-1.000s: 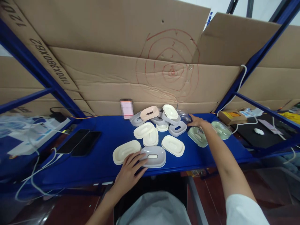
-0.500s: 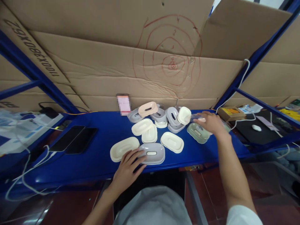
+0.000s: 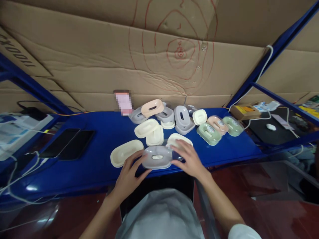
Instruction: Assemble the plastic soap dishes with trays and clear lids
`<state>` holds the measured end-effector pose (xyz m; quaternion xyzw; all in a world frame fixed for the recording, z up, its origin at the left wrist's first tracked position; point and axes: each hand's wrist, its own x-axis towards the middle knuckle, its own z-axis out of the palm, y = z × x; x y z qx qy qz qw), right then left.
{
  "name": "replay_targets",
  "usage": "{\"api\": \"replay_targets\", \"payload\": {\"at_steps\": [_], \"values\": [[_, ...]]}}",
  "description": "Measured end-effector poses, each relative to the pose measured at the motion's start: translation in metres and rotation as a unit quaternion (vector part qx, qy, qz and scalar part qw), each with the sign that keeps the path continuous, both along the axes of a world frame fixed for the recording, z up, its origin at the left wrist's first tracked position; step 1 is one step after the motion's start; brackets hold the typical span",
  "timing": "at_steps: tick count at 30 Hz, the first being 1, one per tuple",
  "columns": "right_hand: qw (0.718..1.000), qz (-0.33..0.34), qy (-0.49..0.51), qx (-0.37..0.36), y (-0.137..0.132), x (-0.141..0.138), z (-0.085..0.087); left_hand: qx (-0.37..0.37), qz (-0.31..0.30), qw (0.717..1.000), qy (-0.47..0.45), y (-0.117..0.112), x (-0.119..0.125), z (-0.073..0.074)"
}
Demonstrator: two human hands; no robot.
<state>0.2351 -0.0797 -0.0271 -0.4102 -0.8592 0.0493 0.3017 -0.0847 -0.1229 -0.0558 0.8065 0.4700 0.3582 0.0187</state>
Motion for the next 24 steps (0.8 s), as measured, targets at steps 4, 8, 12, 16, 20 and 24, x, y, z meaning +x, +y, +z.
{"api": "replay_targets", "payload": {"at_steps": [4,8,12,16,20,24], "values": [[0.996,0.065,-0.055,-0.024,-0.015,-0.046,-0.006,-0.017,0.003,0.999,-0.028,0.000,-0.002,-0.006],[0.990,0.087,-0.108,-0.010,-0.009,-0.052,0.005,-0.027,-0.014,0.999,-0.038,0.002,-0.003,-0.007],[0.984,0.097,-0.147,-0.011,-0.004,-0.048,0.017,-0.040,-0.019,0.997,-0.062,0.002,-0.003,-0.005],[0.981,0.090,-0.169,0.008,-0.006,-0.054,0.018,-0.039,-0.019,0.996,-0.074,0.002,-0.005,-0.007],[0.982,0.090,-0.164,0.012,-0.007,-0.059,0.014,-0.033,-0.015,0.997,-0.070,0.004,-0.007,-0.011],[0.985,0.091,-0.145,0.006,-0.006,-0.061,0.006,-0.034,-0.004,0.997,-0.066,0.005,-0.006,-0.013]]}}
